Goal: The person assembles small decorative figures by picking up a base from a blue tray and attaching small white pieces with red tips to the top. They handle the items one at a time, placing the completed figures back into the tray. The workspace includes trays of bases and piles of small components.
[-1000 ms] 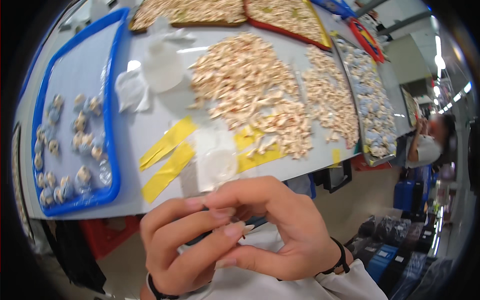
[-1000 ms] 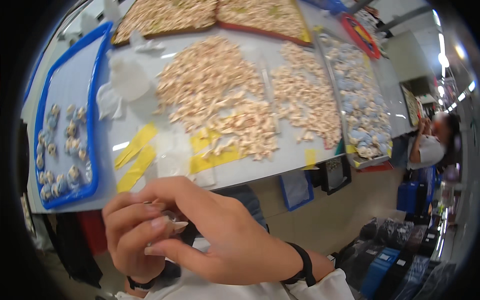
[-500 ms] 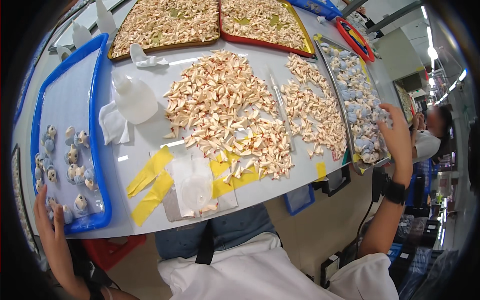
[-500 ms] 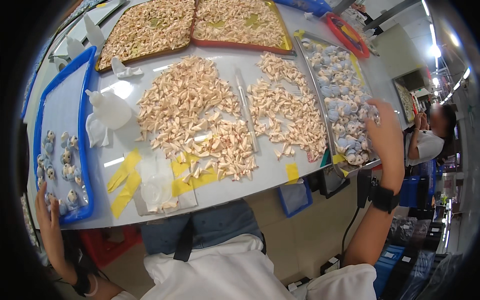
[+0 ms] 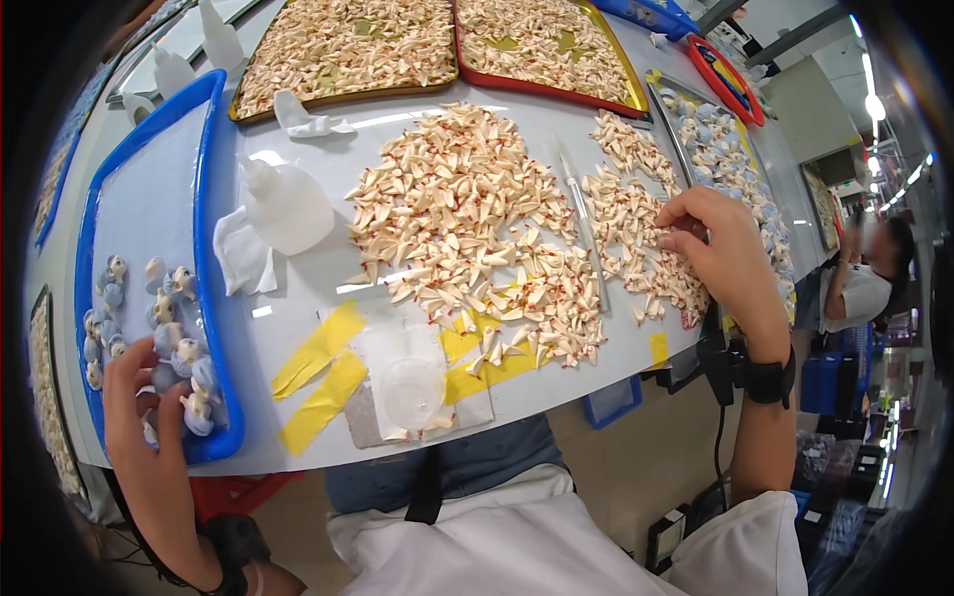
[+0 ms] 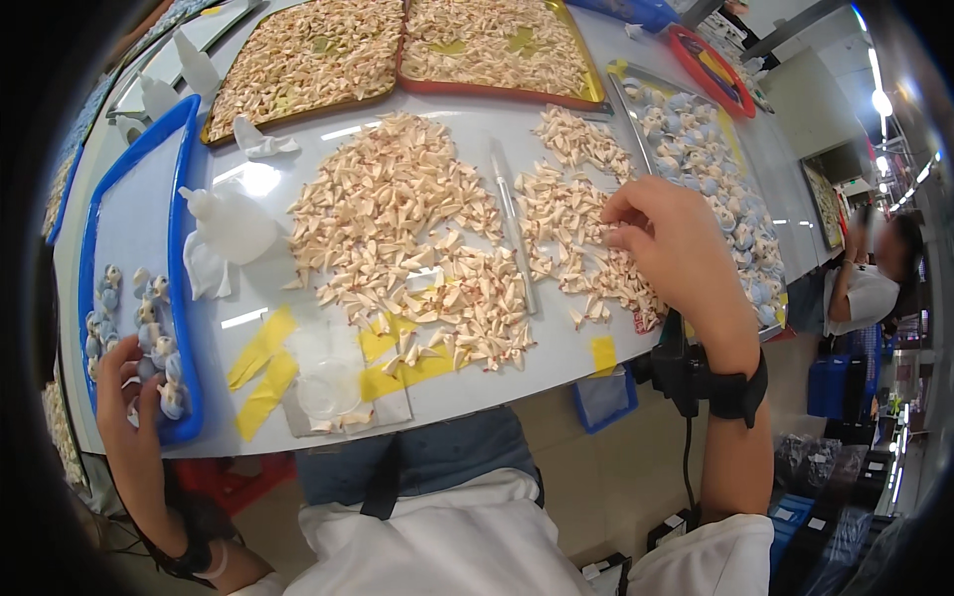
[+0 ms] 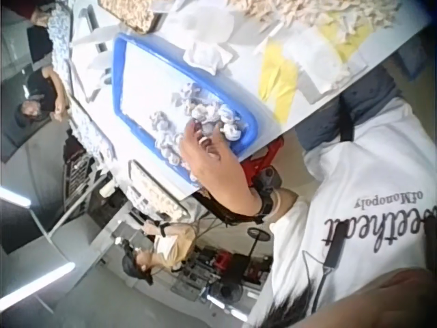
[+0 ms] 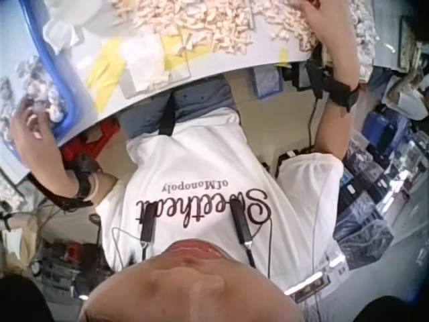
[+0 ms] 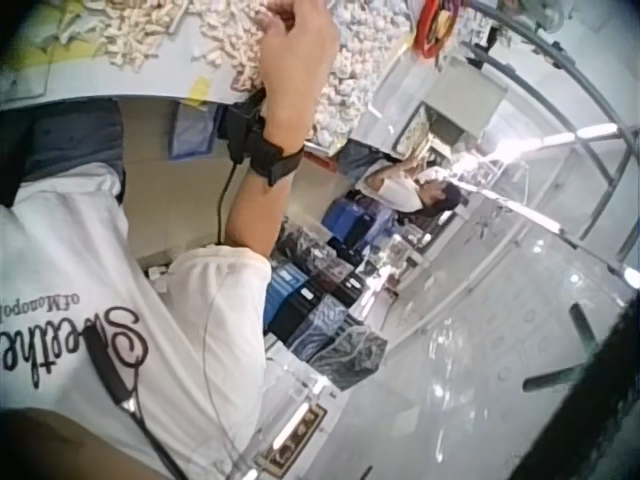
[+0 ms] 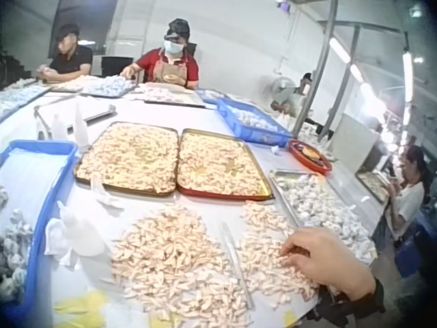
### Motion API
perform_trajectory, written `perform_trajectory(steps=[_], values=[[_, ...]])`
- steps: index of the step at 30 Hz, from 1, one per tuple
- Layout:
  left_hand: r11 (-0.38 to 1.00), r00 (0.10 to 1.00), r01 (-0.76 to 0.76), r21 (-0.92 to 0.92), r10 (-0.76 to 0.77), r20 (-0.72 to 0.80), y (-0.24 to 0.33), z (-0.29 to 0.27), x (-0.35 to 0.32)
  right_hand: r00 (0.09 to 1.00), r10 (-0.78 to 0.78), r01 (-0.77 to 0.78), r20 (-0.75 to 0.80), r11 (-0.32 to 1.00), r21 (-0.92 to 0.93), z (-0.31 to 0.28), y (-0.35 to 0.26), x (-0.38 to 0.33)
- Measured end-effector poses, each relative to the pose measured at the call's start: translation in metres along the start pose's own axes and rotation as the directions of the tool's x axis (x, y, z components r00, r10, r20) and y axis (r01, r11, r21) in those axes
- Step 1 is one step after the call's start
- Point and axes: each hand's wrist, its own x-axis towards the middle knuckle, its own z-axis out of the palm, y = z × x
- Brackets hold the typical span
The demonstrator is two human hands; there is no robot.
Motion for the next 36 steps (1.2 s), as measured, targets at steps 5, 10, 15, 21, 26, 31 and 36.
perform_trajectory(steps=[5,10,15,21,26,31,36], values=[[0.984,1.0,0.019,-0.175,-0.018,0.009,0.001,0.008,0.009,0.972,-0.105,0.104,-0.21,0.994,-0.016,0.0,0.0,-0.006],[0.97,0.994,-0.034,-0.24,0.009,-0.105,-0.02,0.006,0.004,0.955,-0.099,0.119,-0.278,0.992,0.053,-0.003,0.003,-0.008],[0.823,0.966,-0.123,-0.555,-0.03,-0.257,-0.002,0.002,-0.013,0.948,0.024,0.025,-0.317,0.988,0.15,-0.002,0.005,-0.012],[0.623,0.992,-0.128,-0.772,0.067,-0.11,0.017,0.013,-0.041,0.942,0.12,-0.015,-0.313,0.948,0.318,-0.005,0.006,-0.021],[0.566,0.983,-0.161,-0.809,0.162,-0.082,0.019,0.027,-0.053,0.948,0.254,-0.073,-0.189,0.756,0.651,-0.007,-0.015,-0.038],[0.258,0.998,0.008,-0.966,-0.062,-0.009,0.041,0.046,-0.061,0.962,0.258,-0.199,0.088,0.448,0.872,0.005,-0.064,-0.072],[0.072,0.988,0.151,-0.986,-0.05,0.147,0.048,0.052,-0.064,0.954,0.224,-0.256,0.2,0.254,0.933,0.03,-0.08,-0.089]])
